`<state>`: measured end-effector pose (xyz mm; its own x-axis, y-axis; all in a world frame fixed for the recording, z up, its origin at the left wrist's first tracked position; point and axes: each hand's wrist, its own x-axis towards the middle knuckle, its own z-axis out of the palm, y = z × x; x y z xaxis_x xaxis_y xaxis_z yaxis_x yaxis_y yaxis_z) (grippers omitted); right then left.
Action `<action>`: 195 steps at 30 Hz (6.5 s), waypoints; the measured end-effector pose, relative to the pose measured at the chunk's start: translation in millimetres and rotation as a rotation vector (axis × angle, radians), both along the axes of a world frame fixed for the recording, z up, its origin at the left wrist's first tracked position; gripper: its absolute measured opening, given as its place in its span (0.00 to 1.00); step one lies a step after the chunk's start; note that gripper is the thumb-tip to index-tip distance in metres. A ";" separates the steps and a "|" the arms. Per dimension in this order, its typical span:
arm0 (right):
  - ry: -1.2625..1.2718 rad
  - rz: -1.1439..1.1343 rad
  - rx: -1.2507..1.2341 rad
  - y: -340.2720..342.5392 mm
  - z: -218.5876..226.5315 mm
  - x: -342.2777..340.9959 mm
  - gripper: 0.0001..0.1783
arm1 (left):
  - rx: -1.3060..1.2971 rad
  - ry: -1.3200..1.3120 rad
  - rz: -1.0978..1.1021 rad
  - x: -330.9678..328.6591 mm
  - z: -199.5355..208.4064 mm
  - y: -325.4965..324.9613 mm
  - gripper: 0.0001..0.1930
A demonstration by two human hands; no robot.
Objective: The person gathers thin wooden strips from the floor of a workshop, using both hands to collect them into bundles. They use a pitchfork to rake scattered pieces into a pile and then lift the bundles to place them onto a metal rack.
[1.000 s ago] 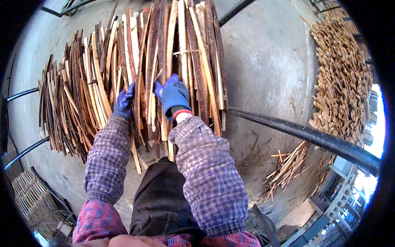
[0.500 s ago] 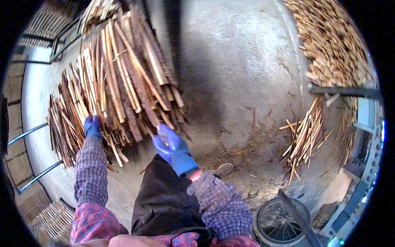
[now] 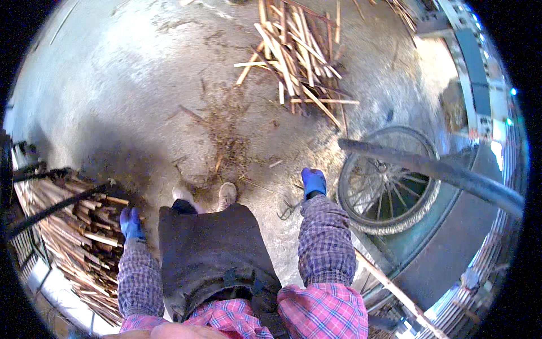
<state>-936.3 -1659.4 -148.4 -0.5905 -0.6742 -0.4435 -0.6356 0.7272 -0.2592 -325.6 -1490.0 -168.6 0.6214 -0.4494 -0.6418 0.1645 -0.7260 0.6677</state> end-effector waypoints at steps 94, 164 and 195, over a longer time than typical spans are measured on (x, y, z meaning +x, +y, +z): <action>-1.032 0.213 -0.531 -379.0 -246.2 -225.0 0.44 | -0.836 -0.058 -0.839 -601.9 -393.8 -605.6 0.17; 0.355 0.567 -0.314 -272.3 -359.2 -254.7 0.36 | -0.439 1.035 -0.088 -607.8 -427.7 -596.3 0.24; -0.179 0.272 -0.466 -333.0 -145.3 -295.3 0.27 | -0.546 0.919 -0.319 -609.0 -399.8 -602.5 0.22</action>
<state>-1231.6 -1992.4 -293.6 -0.3111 -0.9400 -0.1404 -0.7005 0.3266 -0.6345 -934.6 -2092.5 -568.3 -0.1828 -0.8658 -0.4658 0.6180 -0.4696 0.6304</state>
